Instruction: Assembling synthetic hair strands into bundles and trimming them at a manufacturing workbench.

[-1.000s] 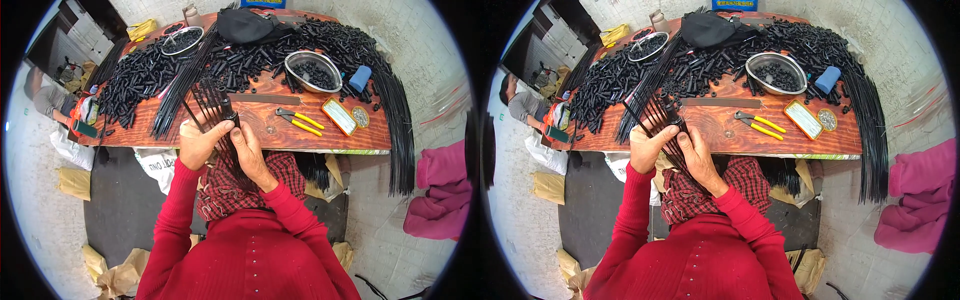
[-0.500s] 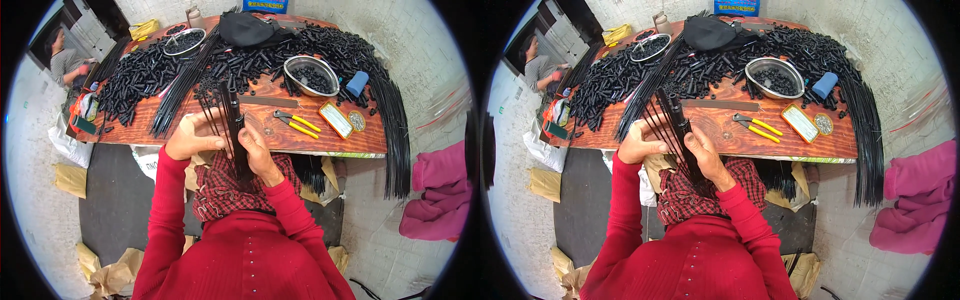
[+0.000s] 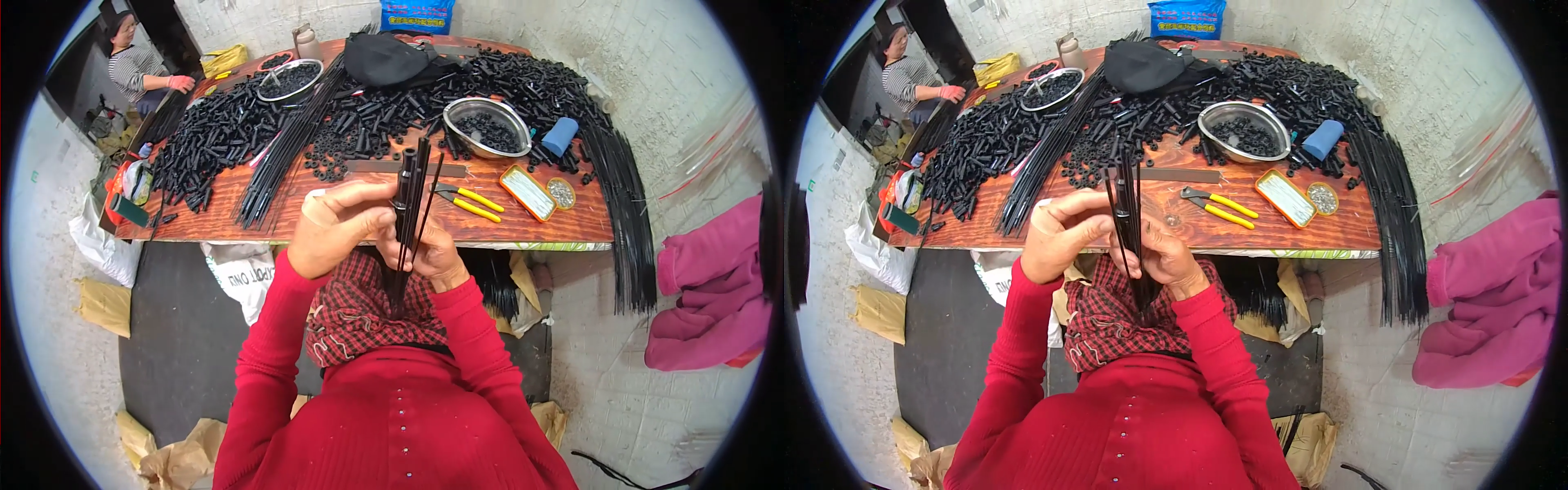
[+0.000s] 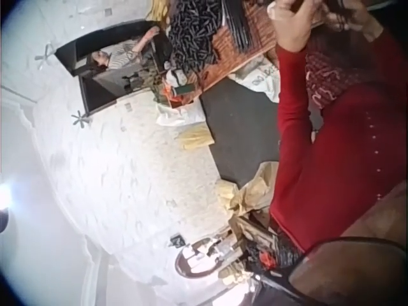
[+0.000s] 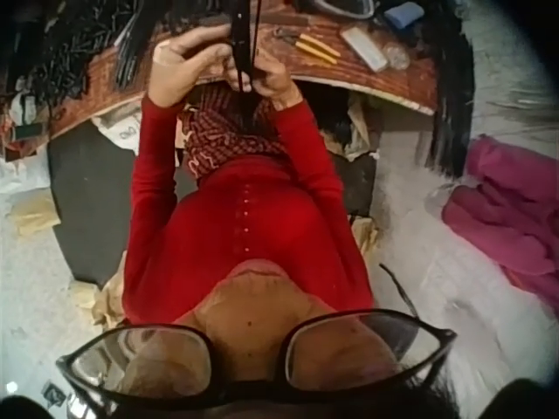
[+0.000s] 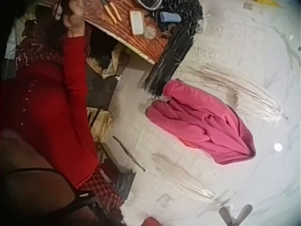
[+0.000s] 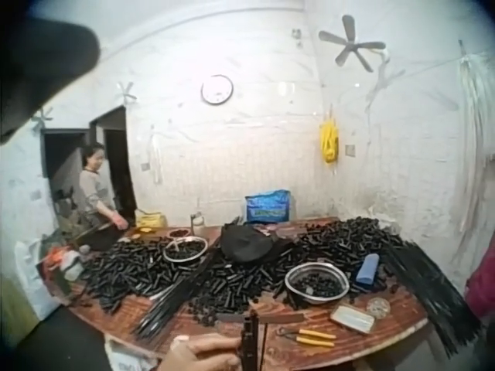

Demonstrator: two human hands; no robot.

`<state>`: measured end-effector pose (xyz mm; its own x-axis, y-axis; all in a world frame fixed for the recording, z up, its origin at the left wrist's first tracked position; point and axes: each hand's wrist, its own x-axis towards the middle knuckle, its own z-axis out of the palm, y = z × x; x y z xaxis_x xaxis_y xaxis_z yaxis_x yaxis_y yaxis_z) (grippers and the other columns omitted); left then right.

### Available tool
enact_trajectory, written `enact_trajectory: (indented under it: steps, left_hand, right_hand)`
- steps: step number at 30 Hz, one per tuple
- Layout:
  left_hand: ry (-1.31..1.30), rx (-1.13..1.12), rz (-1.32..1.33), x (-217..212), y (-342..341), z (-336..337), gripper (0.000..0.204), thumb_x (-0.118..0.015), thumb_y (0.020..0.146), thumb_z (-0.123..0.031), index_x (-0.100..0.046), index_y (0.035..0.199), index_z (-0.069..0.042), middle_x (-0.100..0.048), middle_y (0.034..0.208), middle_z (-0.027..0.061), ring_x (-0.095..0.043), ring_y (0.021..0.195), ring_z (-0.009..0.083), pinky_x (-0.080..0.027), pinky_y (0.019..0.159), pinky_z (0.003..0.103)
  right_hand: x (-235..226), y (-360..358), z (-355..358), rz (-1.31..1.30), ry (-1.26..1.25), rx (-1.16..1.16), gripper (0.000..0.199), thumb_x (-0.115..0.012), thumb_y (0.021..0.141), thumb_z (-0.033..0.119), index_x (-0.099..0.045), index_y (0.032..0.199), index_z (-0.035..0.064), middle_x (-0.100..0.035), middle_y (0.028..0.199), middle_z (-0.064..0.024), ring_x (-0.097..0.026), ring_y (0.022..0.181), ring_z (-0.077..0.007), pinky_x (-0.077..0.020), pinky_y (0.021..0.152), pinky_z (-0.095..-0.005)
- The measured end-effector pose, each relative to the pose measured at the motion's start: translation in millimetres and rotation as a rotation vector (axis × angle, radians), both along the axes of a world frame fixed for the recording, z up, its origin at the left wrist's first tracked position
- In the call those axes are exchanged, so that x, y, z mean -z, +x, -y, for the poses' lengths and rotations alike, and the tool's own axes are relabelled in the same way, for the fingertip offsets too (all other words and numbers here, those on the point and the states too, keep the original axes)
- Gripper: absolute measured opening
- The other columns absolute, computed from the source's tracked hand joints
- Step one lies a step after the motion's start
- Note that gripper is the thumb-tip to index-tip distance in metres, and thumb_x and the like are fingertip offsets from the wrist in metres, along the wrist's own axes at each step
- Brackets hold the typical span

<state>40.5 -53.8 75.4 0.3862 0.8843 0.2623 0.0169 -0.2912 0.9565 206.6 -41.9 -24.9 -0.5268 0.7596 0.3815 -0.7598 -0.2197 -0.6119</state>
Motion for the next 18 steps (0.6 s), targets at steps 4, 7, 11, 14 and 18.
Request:
enact_trajectory:
  steps: [4, 7, 11, 14, 18]
  left_hand:
    - [0.037, -0.045, -0.017, 17.9, 14.9, -4.4, 0.031, -0.066, 0.083, 0.006, -0.062, 0.114, 0.005, -0.064, 0.100, 0.0078, -0.064, 0.084, 0.0114, -0.053, 0.074, 0.024]
    - [-0.125, 0.023, 0.090, 19.7, 21.4, -13.9, 0.034, -0.068, 0.082, 0.005, -0.062, 0.115, 0.005, -0.065, 0.100, 0.0069, -0.064, 0.079, 0.0108, -0.054, 0.071, 0.024]
    - [-0.155, 0.084, 0.100, 17.8, 23.7, -42.7, 0.039, -0.072, 0.079, 0.003, -0.061, 0.116, 0.005, -0.064, 0.100, 0.0040, -0.062, 0.085, 0.0090, -0.052, 0.076, 0.022]
    - [-0.124, 0.185, 0.078, 23.7, 14.2, -63.6, 0.041, -0.073, 0.078, 0.002, -0.061, 0.117, 0.005, -0.064, 0.101, 0.0035, -0.061, 0.088, 0.0086, -0.051, 0.079, 0.023]
    - [-0.080, 0.289, -0.025, 23.9, 8.4, -71.9, 0.041, -0.073, 0.078, 0.000, -0.061, 0.117, 0.005, -0.064, 0.102, 0.0037, -0.061, 0.088, 0.0093, -0.051, 0.080, 0.025]
  right_hand:
    - [27.3, 11.1, -11.8, -0.071, 0.046, -0.151, 0.048, -0.055, 0.093, 0.045, -0.056, 0.109, -0.0004, -0.050, 0.068, -0.0048, -0.045, 0.050, -0.0126, -0.0358, 0.045, -0.0241]
    - [37.6, 14.4, -17.8, -0.182, -0.035, -0.208, 0.041, -0.054, 0.094, 0.040, -0.058, 0.104, 0.0004, -0.051, 0.069, -0.0057, -0.042, 0.049, -0.0117, -0.0335, 0.044, -0.0247]
    - [40.0, 21.3, -29.0, -0.158, -0.017, -0.188, 0.039, -0.054, 0.094, 0.037, -0.057, 0.105, 0.0001, -0.052, 0.073, -0.0070, -0.041, 0.050, -0.0118, -0.0329, 0.044, -0.0250]
    - [40.8, 18.0, -34.4, -0.143, -0.046, -0.215, 0.040, -0.054, 0.093, 0.038, -0.058, 0.105, 0.0004, -0.051, 0.072, -0.0060, -0.041, 0.051, -0.0120, -0.0326, 0.044, -0.0251]
    - [43.4, 15.6, -36.1, -0.138, -0.094, -0.203, 0.040, -0.054, 0.093, 0.040, -0.058, 0.106, 0.0012, -0.049, 0.070, -0.0044, -0.042, 0.052, -0.0125, -0.0333, 0.046, -0.0259]
